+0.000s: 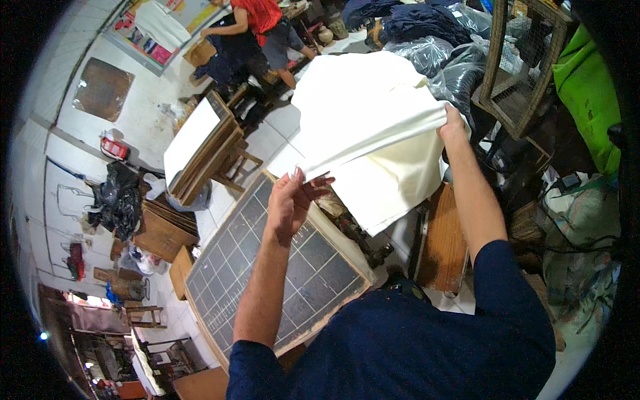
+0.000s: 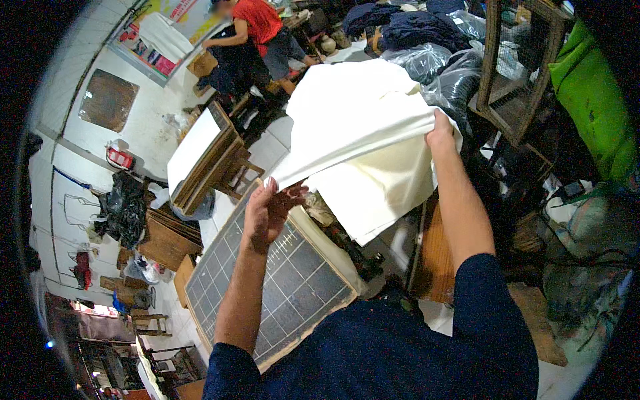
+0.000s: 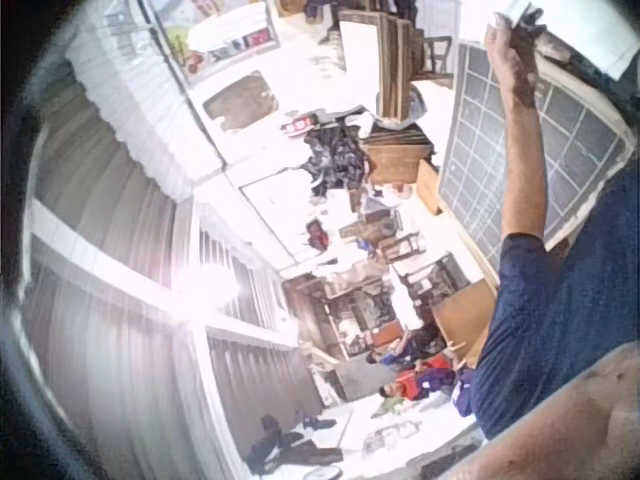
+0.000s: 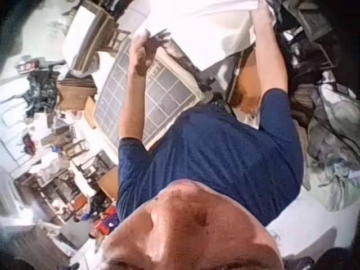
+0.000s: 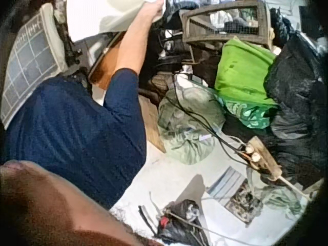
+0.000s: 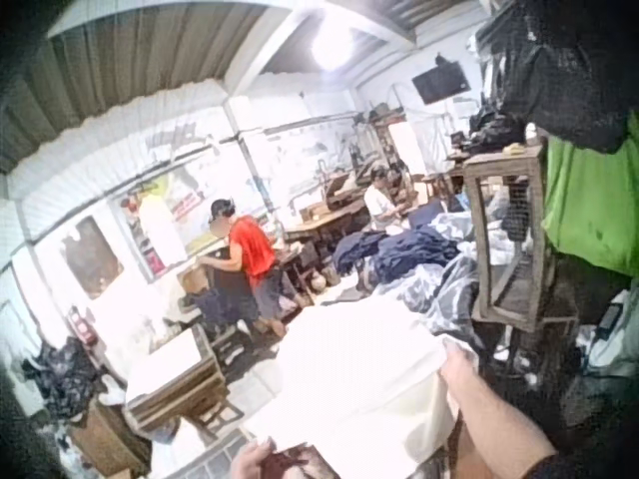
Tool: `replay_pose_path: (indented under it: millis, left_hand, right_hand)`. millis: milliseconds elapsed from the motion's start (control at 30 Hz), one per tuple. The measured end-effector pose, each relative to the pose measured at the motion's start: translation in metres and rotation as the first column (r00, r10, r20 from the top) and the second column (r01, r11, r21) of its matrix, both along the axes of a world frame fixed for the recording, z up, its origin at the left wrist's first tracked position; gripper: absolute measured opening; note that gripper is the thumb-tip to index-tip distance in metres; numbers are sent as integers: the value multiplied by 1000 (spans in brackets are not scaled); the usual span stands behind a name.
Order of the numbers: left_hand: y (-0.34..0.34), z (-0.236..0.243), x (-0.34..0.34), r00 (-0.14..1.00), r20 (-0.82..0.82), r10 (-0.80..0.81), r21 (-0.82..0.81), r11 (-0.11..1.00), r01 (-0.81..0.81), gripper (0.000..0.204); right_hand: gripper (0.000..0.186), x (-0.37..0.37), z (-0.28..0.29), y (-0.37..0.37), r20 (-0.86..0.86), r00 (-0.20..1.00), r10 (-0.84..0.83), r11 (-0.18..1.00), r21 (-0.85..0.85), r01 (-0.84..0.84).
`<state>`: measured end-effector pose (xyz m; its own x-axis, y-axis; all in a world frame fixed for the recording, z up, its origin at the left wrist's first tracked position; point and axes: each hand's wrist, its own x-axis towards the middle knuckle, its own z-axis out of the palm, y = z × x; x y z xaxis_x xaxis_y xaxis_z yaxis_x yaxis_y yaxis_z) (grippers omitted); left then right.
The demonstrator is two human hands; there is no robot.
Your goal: The person repeatedly places a white fabric sheet onto a screen printing frame, smooths it flat with both hands, then lifts the frame to flip it over. This cycle repeats multiple times in a workshop setting.
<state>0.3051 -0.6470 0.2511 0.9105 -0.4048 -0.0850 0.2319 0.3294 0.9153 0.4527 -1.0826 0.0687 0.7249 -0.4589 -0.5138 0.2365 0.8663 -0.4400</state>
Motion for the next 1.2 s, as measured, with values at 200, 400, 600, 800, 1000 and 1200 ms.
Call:
replay_pose_path:
  millis: [200,400,600,800,1000,1200]
  left_hand:
    - [36,82,104,918,-87,387,-36,919,-391,42]
    - [84,176,113,891,420,174,-387,922,3,32]
    - [178,186,47,687,557,466,-255,884,-393,36]
    - [168,45,-81,727,246,641,-271,765,-584,96]
    - [53,-88,-199,919,-199,341,332,905,-264,60]
    - [77,-107,-193,731,-454,510,-84,792,-604,15]
  right_hand:
    - [21,71,109,-53,167,984,-56,994,-86,71]
    - [25,-8,219,-38,716,692,91,945,-282,167]
    - [48,-136,183,12,805,341,485,873,-422,-245]
    - [64,-241,90,158,-102,417,903,122,-870,-477]
    - [55,-289,46,284,-174,29,984,-119,-778,-617]
    - [37,-273,33,308,-75,56,996,-39,-873,-486]
